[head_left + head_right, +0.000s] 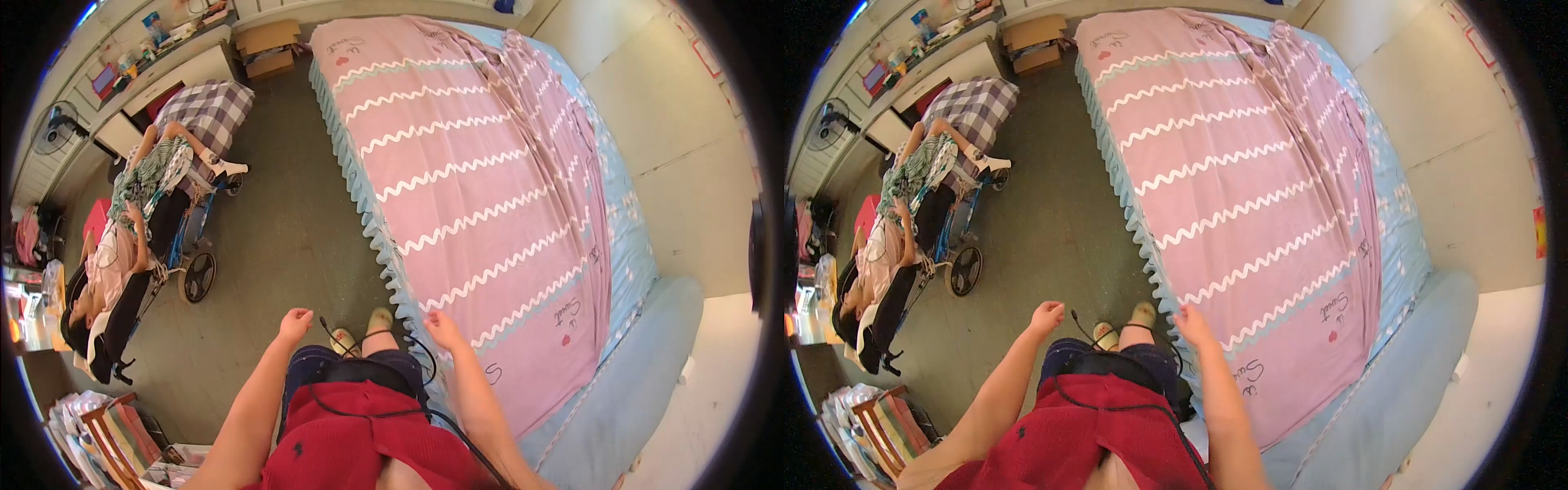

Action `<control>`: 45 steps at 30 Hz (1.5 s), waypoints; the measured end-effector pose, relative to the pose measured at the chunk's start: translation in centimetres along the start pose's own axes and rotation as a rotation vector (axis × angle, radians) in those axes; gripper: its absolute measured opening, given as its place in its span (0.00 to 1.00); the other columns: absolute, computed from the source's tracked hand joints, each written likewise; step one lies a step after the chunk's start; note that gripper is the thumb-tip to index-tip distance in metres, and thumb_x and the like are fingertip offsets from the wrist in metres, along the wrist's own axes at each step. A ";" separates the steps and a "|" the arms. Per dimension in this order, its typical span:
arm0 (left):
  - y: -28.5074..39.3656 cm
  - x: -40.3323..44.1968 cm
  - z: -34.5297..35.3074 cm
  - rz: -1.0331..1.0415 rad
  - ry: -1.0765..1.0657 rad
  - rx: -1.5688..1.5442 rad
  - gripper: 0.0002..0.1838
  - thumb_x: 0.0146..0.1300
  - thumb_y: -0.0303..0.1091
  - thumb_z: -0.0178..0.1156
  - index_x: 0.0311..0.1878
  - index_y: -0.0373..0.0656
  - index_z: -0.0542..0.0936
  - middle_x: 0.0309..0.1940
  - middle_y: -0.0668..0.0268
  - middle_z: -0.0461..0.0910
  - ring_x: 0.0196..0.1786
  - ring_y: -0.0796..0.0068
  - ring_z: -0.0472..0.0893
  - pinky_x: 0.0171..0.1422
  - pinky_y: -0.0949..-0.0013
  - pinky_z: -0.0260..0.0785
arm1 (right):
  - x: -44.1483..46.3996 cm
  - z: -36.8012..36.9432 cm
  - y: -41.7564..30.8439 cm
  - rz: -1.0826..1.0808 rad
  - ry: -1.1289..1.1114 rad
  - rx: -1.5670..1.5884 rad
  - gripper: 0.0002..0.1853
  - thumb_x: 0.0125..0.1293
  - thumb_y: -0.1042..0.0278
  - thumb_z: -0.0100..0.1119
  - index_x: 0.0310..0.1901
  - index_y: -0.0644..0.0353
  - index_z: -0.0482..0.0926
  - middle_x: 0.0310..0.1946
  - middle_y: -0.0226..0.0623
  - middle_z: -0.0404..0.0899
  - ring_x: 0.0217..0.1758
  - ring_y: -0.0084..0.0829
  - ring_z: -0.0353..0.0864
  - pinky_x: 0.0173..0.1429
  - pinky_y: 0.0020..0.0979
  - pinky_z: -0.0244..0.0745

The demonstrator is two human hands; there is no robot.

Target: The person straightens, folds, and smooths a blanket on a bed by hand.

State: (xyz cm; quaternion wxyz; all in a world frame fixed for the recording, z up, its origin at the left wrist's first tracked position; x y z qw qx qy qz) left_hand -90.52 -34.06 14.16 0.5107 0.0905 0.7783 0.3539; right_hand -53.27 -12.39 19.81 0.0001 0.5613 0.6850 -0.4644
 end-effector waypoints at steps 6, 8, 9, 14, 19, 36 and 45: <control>11.0 7.8 4.6 0.066 -0.122 -0.005 0.21 0.59 0.44 0.62 0.47 0.37 0.78 0.36 0.63 0.82 0.39 0.75 0.80 0.42 0.71 0.72 | 9.6 2.4 0.3 0.058 -0.002 -0.133 0.23 0.59 0.56 0.62 0.49 0.66 0.75 0.41 0.47 0.80 0.46 0.38 0.80 0.51 0.35 0.74; 16.0 10.4 5.3 0.175 -0.078 0.222 0.21 0.59 0.45 0.61 0.47 0.38 0.78 0.37 0.60 0.82 0.41 0.69 0.81 0.46 0.68 0.72 | 14.2 3.4 -0.2 0.076 0.008 -0.100 0.23 0.59 0.55 0.62 0.49 0.66 0.75 0.40 0.45 0.80 0.43 0.36 0.80 0.48 0.35 0.75; 17.7 11.5 5.5 0.159 -0.075 0.239 0.21 0.59 0.45 0.61 0.47 0.38 0.78 0.37 0.60 0.82 0.41 0.69 0.81 0.46 0.68 0.72 | 16.6 3.9 -0.4 0.090 0.022 -0.073 0.23 0.59 0.55 0.63 0.48 0.65 0.76 0.39 0.44 0.80 0.41 0.33 0.80 0.44 0.35 0.76; 25.9 21.7 6.9 0.241 -0.166 0.450 0.21 0.58 0.46 0.61 0.47 0.39 0.78 0.39 0.57 0.82 0.44 0.64 0.81 0.50 0.66 0.71 | 28.3 8.8 0.9 0.422 0.036 0.454 0.14 0.63 0.61 0.58 0.44 0.62 0.74 0.34 0.34 0.76 0.37 0.25 0.77 0.35 0.29 0.76; 31.3 33.2 9.3 0.022 -0.269 0.341 0.17 0.65 0.41 0.57 0.52 0.41 0.75 0.37 0.68 0.79 0.43 0.77 0.77 0.44 0.72 0.70 | 33.0 12.9 -1.3 0.779 0.243 1.349 0.20 0.68 0.65 0.51 0.57 0.64 0.63 0.51 0.44 0.68 0.48 0.38 0.76 0.52 0.41 0.78; 38.0 58.8 19.9 -0.235 -0.423 0.024 0.15 0.69 0.40 0.55 0.49 0.38 0.69 0.33 0.66 0.72 0.30 0.79 0.73 0.31 0.78 0.68 | 38.8 19.8 0.7 0.798 1.262 2.169 0.10 0.68 0.60 0.56 0.40 0.58 0.73 0.32 0.29 0.71 0.39 0.28 0.71 0.57 0.36 0.71; 41.3 59.1 16.1 -0.228 -0.503 0.410 0.24 0.67 0.45 0.55 0.55 0.36 0.66 0.46 0.61 0.73 0.38 0.72 0.80 0.39 0.72 0.74 | 40.9 13.4 -4.4 1.196 1.024 0.558 0.34 0.58 0.63 0.64 0.61 0.69 0.61 0.54 0.53 0.67 0.51 0.41 0.72 0.52 0.41 0.73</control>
Point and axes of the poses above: each hand's wrist, its own x-axis towards the middle knuckle, its own z-axis out of the palm, y = z × x, the point moved 9 cm from there along x, towards the middle knuckle
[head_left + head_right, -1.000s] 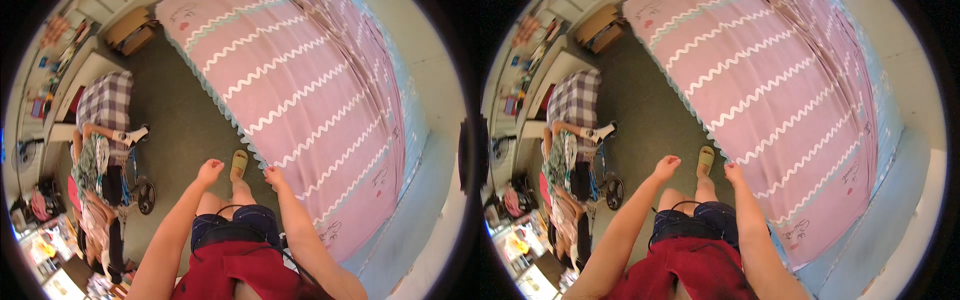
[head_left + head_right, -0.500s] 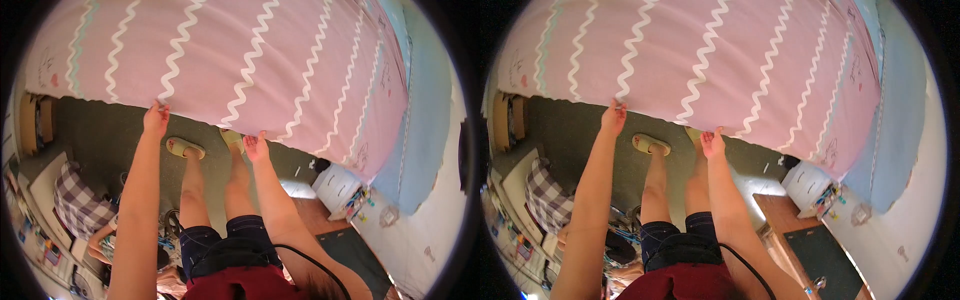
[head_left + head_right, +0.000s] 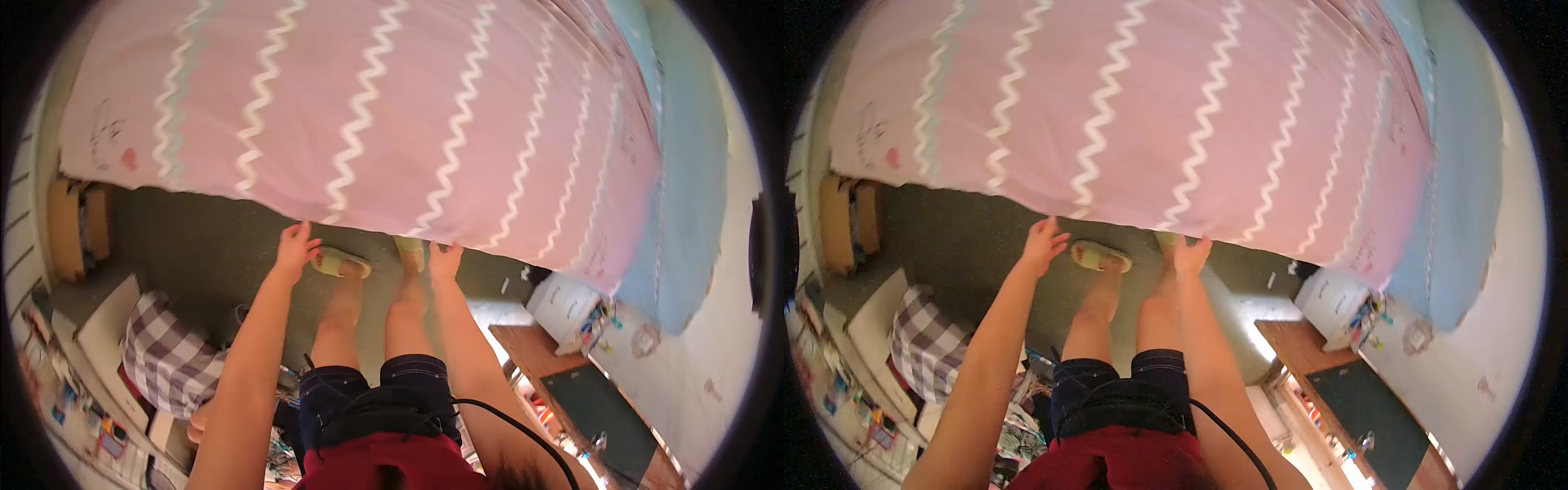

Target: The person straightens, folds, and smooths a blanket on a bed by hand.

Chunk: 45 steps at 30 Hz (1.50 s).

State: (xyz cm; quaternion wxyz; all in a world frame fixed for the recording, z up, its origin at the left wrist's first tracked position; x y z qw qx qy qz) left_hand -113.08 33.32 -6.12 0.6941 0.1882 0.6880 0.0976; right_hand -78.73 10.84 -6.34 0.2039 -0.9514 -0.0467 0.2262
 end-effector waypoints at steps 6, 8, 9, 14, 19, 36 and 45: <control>2.1 -2.0 -7.9 -0.045 -0.107 -0.036 0.24 0.67 0.47 0.56 0.58 0.41 0.66 0.49 0.61 0.75 0.49 0.69 0.78 0.50 0.68 0.72 | -10.6 8.7 -29.3 -0.878 -0.335 -0.252 0.53 0.48 0.57 0.71 0.72 0.53 0.48 0.69 0.65 0.45 0.72 0.62 0.44 0.71 0.55 0.47; 3.4 -1.9 -11.5 -0.054 -0.026 -0.064 0.24 0.67 0.47 0.55 0.58 0.41 0.66 0.49 0.61 0.75 0.50 0.70 0.78 0.52 0.68 0.71 | -11.6 12.2 -34.0 -0.694 -0.467 -0.448 0.55 0.46 0.56 0.72 0.73 0.44 0.45 0.70 0.64 0.37 0.72 0.68 0.36 0.71 0.59 0.43; 4.5 -1.7 -13.1 -0.049 0.009 -0.073 0.24 0.67 0.47 0.55 0.58 0.41 0.66 0.49 0.61 0.75 0.50 0.70 0.78 0.52 0.68 0.71 | -12.1 14.3 -34.0 -0.490 -0.569 -0.662 0.58 0.45 0.54 0.74 0.73 0.35 0.42 0.71 0.64 0.29 0.71 0.74 0.29 0.70 0.63 0.39; 10.0 0.4 -20.8 -0.043 0.122 -0.085 0.27 0.67 0.46 0.55 0.62 0.40 0.64 0.52 0.60 0.73 0.50 0.69 0.78 0.53 0.68 0.71 | -10.0 17.1 -31.7 -0.570 -0.609 -0.812 0.67 0.38 0.46 0.76 0.73 0.32 0.32 0.71 0.65 0.21 0.71 0.75 0.24 0.70 0.65 0.36; 15.8 7.0 -25.0 0.015 0.271 -0.409 0.39 0.68 0.46 0.54 0.72 0.40 0.45 0.55 0.56 0.70 0.42 0.64 0.81 0.38 0.68 0.76 | -9.7 18.2 -32.6 -0.669 -0.657 -0.823 0.65 0.42 0.51 0.74 0.73 0.39 0.31 0.70 0.70 0.25 0.71 0.75 0.25 0.71 0.64 0.32; 26.7 16.5 -38.4 0.202 0.236 -0.125 0.19 0.62 0.45 0.62 0.38 0.34 0.75 0.24 0.62 0.79 0.25 0.72 0.79 0.30 0.70 0.70 | -30.3 28.3 -51.7 -0.963 -0.499 -0.432 0.46 0.55 0.69 0.63 0.72 0.59 0.46 0.71 0.64 0.37 0.75 0.57 0.41 0.74 0.46 0.44; 30.2 13.4 -46.4 0.289 0.193 0.217 0.15 0.61 0.41 0.60 0.33 0.37 0.76 0.23 0.60 0.80 0.26 0.69 0.82 0.34 0.66 0.71 | -43.2 43.4 -64.9 -0.965 -0.534 -0.628 0.55 0.44 0.61 0.72 0.73 0.42 0.48 0.71 0.66 0.34 0.71 0.73 0.37 0.70 0.57 0.47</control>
Point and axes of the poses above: each hand's wrist, its own x-axis towards the middle knuckle, its own z-axis out of the palm, y = z × x, the point moved 9 cm from there along x, towards the middle knuckle
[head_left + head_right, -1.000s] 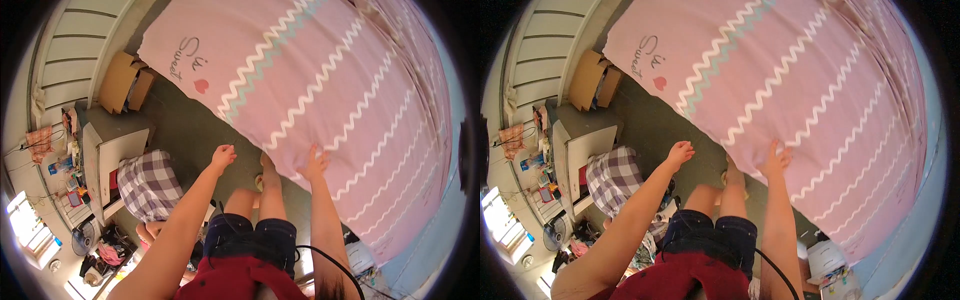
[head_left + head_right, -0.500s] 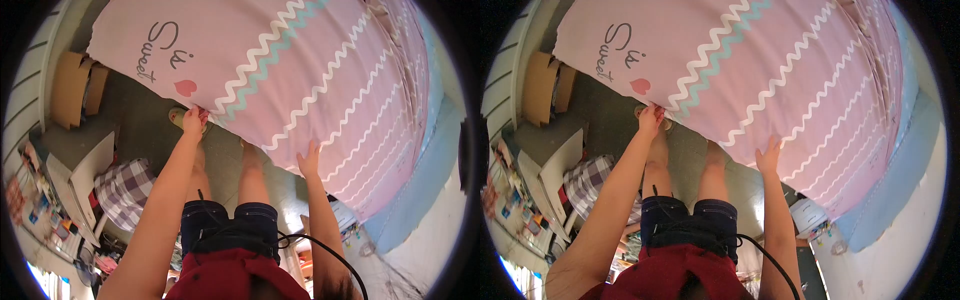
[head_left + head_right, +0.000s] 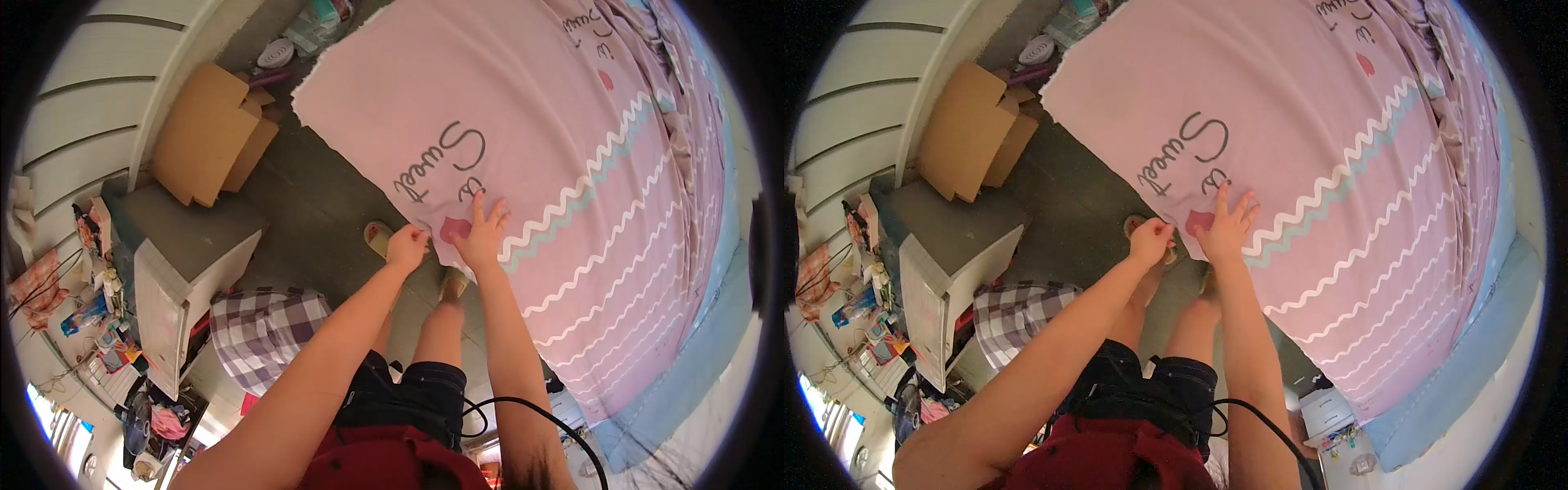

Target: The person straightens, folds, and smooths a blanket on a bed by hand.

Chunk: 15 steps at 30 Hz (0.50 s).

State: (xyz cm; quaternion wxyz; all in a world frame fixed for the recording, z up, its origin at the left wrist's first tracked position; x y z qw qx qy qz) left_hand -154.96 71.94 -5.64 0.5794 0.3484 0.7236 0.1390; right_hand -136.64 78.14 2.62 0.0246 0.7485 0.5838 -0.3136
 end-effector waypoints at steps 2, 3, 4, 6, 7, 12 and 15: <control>-0.2 0.9 -2.8 -0.042 0.106 -0.095 0.14 0.60 0.40 0.61 0.33 0.38 0.76 0.23 0.60 0.80 0.27 0.66 0.82 0.34 0.64 0.72 | 0.2 0.3 -0.6 0.004 0.010 -0.012 0.55 0.44 0.59 0.73 0.73 0.43 0.49 0.70 0.67 0.35 0.71 0.72 0.37 0.70 0.59 0.45; 2.8 1.5 -5.9 0.122 0.195 0.032 0.14 0.60 0.41 0.61 0.34 0.38 0.76 0.26 0.59 0.80 0.31 0.64 0.81 0.38 0.63 0.72 | 0.4 0.3 -0.2 0.017 0.019 -0.028 0.55 0.43 0.57 0.73 0.73 0.45 0.49 0.70 0.69 0.36 0.72 0.70 0.38 0.70 0.60 0.43; 6.2 1.8 -8.7 0.292 0.275 0.160 0.14 0.60 0.41 0.61 0.35 0.38 0.77 0.30 0.57 0.79 0.35 0.63 0.81 0.41 0.62 0.72 | 0.7 0.2 0.6 0.040 0.036 -0.020 0.55 0.43 0.57 0.73 0.73 0.45 0.49 0.70 0.69 0.36 0.72 0.70 0.38 0.70 0.60 0.43; 11.0 4.4 -13.1 0.345 0.300 0.282 0.15 0.59 0.41 0.61 0.40 0.38 0.77 0.39 0.54 0.78 0.44 0.59 0.78 0.49 0.60 0.70 | 1.5 0.8 1.0 -0.106 0.003 -0.031 0.55 0.44 0.52 0.73 0.72 0.48 0.50 0.70 0.69 0.39 0.73 0.68 0.38 0.71 0.61 0.40; 14.5 4.7 -15.0 0.343 0.321 0.342 0.18 0.59 0.41 0.61 0.45 0.37 0.77 0.44 0.51 0.77 0.48 0.56 0.76 0.54 0.59 0.68 | 1.5 1.1 1.1 -0.133 0.020 -0.068 0.55 0.45 0.48 0.72 0.72 0.50 0.50 0.69 0.70 0.39 0.73 0.67 0.38 0.71 0.60 0.38; 22.5 16.3 -21.8 0.571 0.331 0.482 0.28 0.58 0.39 0.64 0.58 0.33 0.70 0.53 0.51 0.74 0.54 0.59 0.75 0.60 0.61 0.66 | 2.4 0.5 1.5 0.183 -0.170 -0.091 0.51 0.50 0.43 0.66 0.73 0.39 0.48 0.72 0.61 0.33 0.74 0.65 0.36 0.71 0.61 0.42; 24.5 22.6 -22.9 0.605 0.194 0.619 0.34 0.56 0.43 0.65 0.60 0.28 0.68 0.58 0.45 0.71 0.62 0.53 0.71 0.65 0.60 0.62 | 1.6 -1.4 1.6 0.278 -0.182 -0.010 0.45 0.56 0.50 0.62 0.73 0.38 0.48 0.74 0.54 0.31 0.74 0.64 0.32 0.70 0.63 0.44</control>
Point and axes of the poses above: each hand's wrist, its own x-axis towards the middle knuckle, its own z-axis out of the palm, y = z × x, the point moved 9 cm from there along x, towards the middle knuckle
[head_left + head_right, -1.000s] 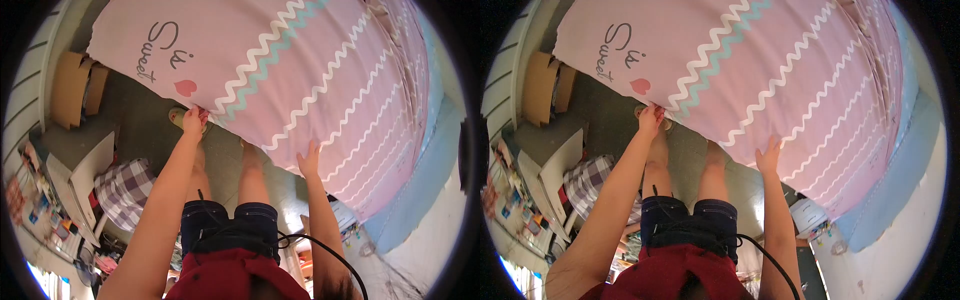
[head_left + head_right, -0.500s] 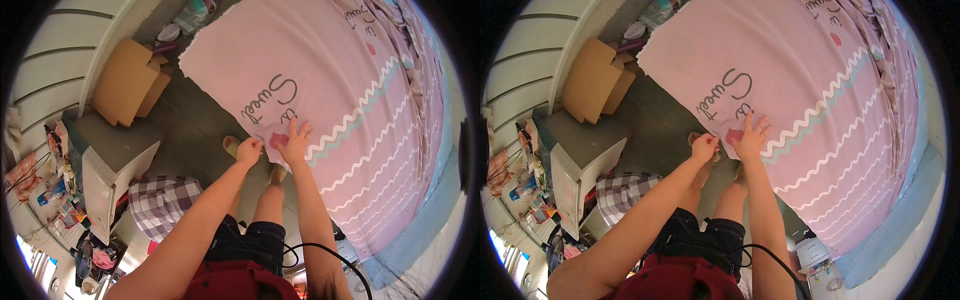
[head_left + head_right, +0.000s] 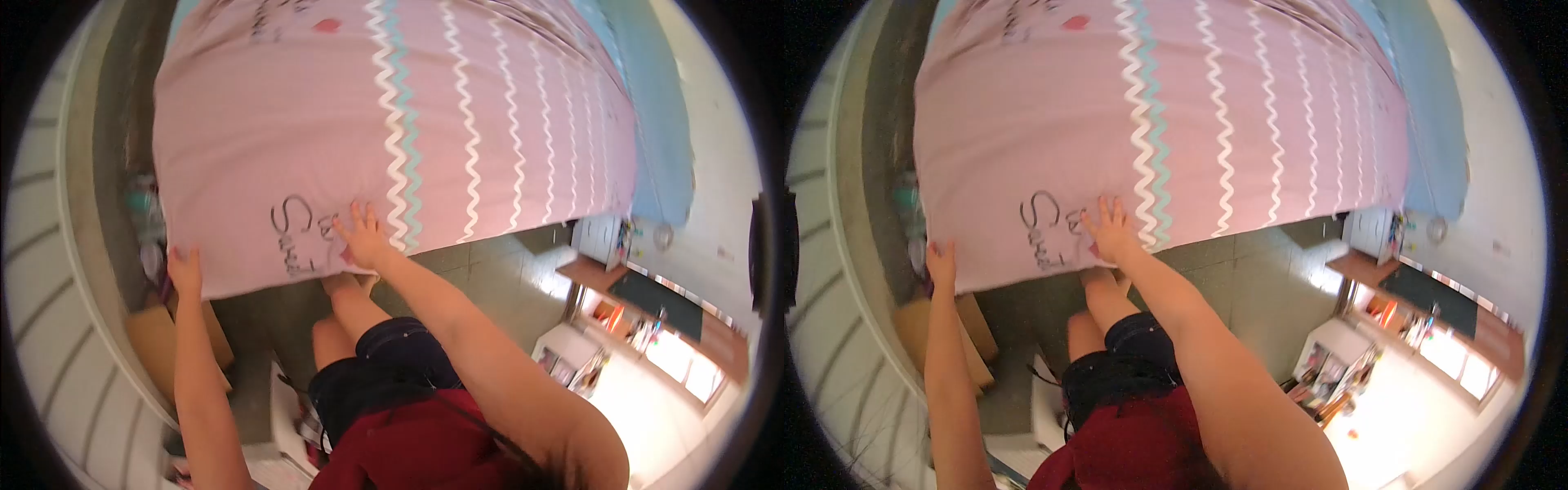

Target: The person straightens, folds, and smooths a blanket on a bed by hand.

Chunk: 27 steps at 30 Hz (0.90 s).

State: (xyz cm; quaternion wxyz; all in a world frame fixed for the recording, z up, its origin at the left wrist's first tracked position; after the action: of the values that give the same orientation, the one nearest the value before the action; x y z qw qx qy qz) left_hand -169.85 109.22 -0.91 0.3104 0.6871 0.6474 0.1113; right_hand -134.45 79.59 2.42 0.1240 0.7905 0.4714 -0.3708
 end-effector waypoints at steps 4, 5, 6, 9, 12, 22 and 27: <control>-3.4 5.8 1.8 -0.148 -0.079 -0.006 0.38 0.56 0.48 0.65 0.60 0.27 0.67 0.58 0.47 0.72 0.58 0.56 0.74 0.61 0.63 0.66 | -0.6 0.7 -0.2 -0.018 -0.088 0.061 0.45 0.56 0.54 0.64 0.72 0.37 0.50 0.74 0.50 0.30 0.75 0.62 0.28 0.71 0.61 0.44; -4.4 6.7 2.8 -0.202 -0.166 -0.262 0.39 0.56 0.49 0.65 0.61 0.27 0.67 0.57 0.48 0.72 0.57 0.58 0.74 0.60 0.63 0.66 | -0.7 0.8 -0.3 -0.030 -0.075 0.061 0.45 0.55 0.54 0.65 0.72 0.37 0.51 0.75 0.49 0.30 0.75 0.62 0.28 0.71 0.61 0.44; -4.2 6.7 2.2 -0.245 -0.138 -0.198 0.36 0.57 0.49 0.64 0.59 0.28 0.69 0.55 0.50 0.74 0.55 0.59 0.75 0.58 0.64 0.67 | -0.8 0.7 -0.4 -0.031 -0.009 0.071 0.43 0.55 0.54 0.66 0.71 0.36 0.54 0.75 0.49 0.31 0.75 0.61 0.28 0.71 0.61 0.44; -2.7 6.9 -0.1 -0.245 -0.179 -0.015 0.27 0.61 0.46 0.61 0.53 0.31 0.74 0.47 0.55 0.77 0.46 0.63 0.76 0.52 0.64 0.68 | -1.3 0.0 -0.7 -0.007 0.122 0.127 0.39 0.56 0.61 0.63 0.70 0.40 0.58 0.74 0.49 0.35 0.75 0.61 0.34 0.71 0.61 0.44; -0.1 6.6 -2.7 -0.073 -0.128 -0.099 0.21 0.63 0.44 0.60 0.46 0.32 0.76 0.40 0.57 0.78 0.41 0.65 0.76 0.48 0.64 0.68 | -1.8 1.4 -1.8 0.125 0.433 0.070 0.42 0.49 0.69 0.66 0.68 0.45 0.60 0.72 0.55 0.41 0.73 0.60 0.43 0.68 0.56 0.54; -4.6 13.0 -0.9 -0.042 -0.388 0.128 0.22 0.64 0.44 0.58 0.43 0.30 0.73 0.38 0.54 0.77 0.37 0.62 0.75 0.45 0.61 0.69 | -3.8 7.4 -18.4 0.379 0.483 0.641 0.44 0.48 0.71 0.64 0.69 0.49 0.56 0.70 0.60 0.46 0.70 0.63 0.50 0.69 0.52 0.56; 0.8 7.3 1.1 -0.338 -1.041 -0.401 0.23 0.66 0.42 0.57 0.55 0.35 0.68 0.41 0.56 0.78 0.42 0.61 0.78 0.49 0.56 0.72 | -2.9 8.7 -26.0 0.327 0.499 0.890 0.44 0.51 0.69 0.64 0.69 0.54 0.54 0.70 0.63 0.43 0.71 0.63 0.50 0.70 0.48 0.56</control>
State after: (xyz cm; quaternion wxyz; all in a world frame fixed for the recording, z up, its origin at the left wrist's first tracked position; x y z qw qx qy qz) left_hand -167.60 115.96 -3.16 0.7253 0.4660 0.4767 -0.1716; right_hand -161.09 86.59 2.38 -0.2829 0.8940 0.1543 -0.3113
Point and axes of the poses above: each hand's wrist, its own x-axis towards the middle knuckle, its own z-axis out of the palm, y = z × x, the point moved 9 cm from there along x, towards the middle knuckle
